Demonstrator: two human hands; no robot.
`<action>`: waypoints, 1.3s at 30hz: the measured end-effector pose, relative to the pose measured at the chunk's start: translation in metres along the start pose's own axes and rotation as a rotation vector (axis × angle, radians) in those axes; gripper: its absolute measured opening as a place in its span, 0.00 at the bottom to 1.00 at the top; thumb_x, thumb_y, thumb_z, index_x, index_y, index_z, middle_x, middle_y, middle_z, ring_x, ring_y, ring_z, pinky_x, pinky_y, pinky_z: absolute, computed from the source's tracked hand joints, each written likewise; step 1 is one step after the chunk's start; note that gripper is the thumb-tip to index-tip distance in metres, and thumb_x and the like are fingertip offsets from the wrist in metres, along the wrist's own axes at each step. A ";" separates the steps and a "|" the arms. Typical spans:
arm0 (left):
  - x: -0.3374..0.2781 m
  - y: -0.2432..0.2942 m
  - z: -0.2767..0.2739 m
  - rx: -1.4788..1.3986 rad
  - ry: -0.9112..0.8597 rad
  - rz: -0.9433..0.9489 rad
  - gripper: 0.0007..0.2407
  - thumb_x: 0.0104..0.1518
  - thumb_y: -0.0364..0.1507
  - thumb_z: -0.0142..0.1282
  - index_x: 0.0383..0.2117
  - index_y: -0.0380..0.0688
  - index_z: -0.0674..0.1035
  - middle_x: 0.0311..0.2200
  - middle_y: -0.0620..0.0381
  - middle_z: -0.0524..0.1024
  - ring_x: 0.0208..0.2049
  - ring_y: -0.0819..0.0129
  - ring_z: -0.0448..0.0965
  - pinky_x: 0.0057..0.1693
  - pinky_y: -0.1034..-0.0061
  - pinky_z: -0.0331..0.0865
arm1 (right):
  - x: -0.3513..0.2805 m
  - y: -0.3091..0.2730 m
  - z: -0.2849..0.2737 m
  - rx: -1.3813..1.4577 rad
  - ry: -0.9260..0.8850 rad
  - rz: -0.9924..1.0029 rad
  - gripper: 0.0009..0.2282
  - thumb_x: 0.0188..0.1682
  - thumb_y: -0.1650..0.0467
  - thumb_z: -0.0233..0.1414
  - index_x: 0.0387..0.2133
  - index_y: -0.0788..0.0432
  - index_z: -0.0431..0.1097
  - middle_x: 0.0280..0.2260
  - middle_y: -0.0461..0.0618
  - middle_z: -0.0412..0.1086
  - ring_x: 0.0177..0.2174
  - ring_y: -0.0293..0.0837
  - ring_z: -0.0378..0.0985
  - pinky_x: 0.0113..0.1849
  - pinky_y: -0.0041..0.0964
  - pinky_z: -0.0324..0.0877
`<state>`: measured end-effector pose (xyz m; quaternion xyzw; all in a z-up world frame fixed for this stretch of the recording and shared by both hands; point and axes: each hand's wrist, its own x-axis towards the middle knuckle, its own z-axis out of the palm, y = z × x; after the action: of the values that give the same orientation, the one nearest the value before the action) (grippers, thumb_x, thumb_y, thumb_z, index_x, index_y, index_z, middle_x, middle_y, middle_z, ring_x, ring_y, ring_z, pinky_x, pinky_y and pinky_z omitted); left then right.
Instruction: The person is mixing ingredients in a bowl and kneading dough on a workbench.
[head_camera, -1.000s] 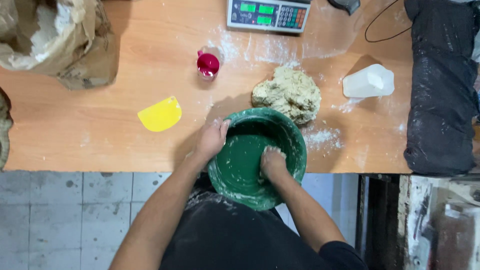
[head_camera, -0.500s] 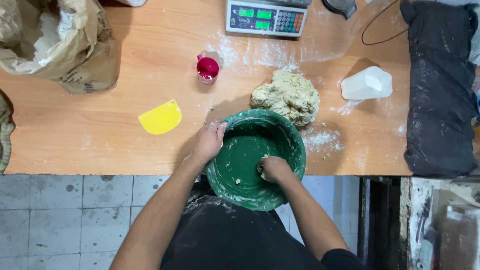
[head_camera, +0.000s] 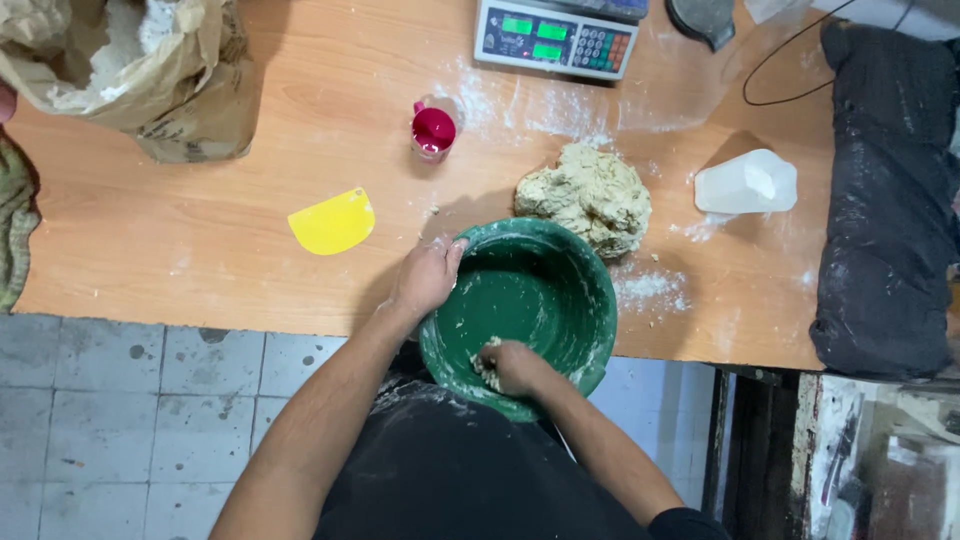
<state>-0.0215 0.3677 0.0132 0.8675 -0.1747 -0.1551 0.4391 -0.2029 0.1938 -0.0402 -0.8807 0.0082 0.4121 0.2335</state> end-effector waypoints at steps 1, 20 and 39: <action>-0.002 -0.001 0.000 -0.001 -0.002 -0.009 0.17 0.67 0.38 0.45 0.46 0.37 0.79 0.36 0.34 0.80 0.41 0.37 0.80 0.48 0.49 0.71 | 0.005 0.003 0.009 0.019 -0.006 -0.037 0.18 0.41 0.73 0.54 0.47 0.50 0.76 0.47 0.59 0.76 0.49 0.56 0.77 0.50 0.49 0.72; -0.043 -0.058 -0.066 -0.020 0.223 0.126 0.15 0.69 0.34 0.40 0.40 0.35 0.79 0.38 0.36 0.79 0.41 0.39 0.79 0.48 0.52 0.71 | 0.021 -0.047 -0.089 -0.168 -0.064 -0.203 0.19 0.37 0.73 0.59 0.45 0.49 0.75 0.44 0.55 0.74 0.45 0.58 0.76 0.45 0.53 0.72; -0.050 -0.009 -0.048 0.472 0.950 -0.024 0.16 0.67 0.27 0.47 0.57 0.29 0.71 0.54 0.40 0.72 0.57 0.50 0.72 0.65 0.59 0.68 | -0.041 0.165 -0.267 0.044 0.693 0.190 0.16 0.52 0.57 0.52 0.50 0.44 0.76 0.46 0.53 0.78 0.48 0.55 0.79 0.51 0.51 0.72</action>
<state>-0.0441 0.4284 0.0390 0.9194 0.0233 0.2934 0.2609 -0.0711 -0.0717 0.0699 -0.9582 0.1777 0.1084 0.1962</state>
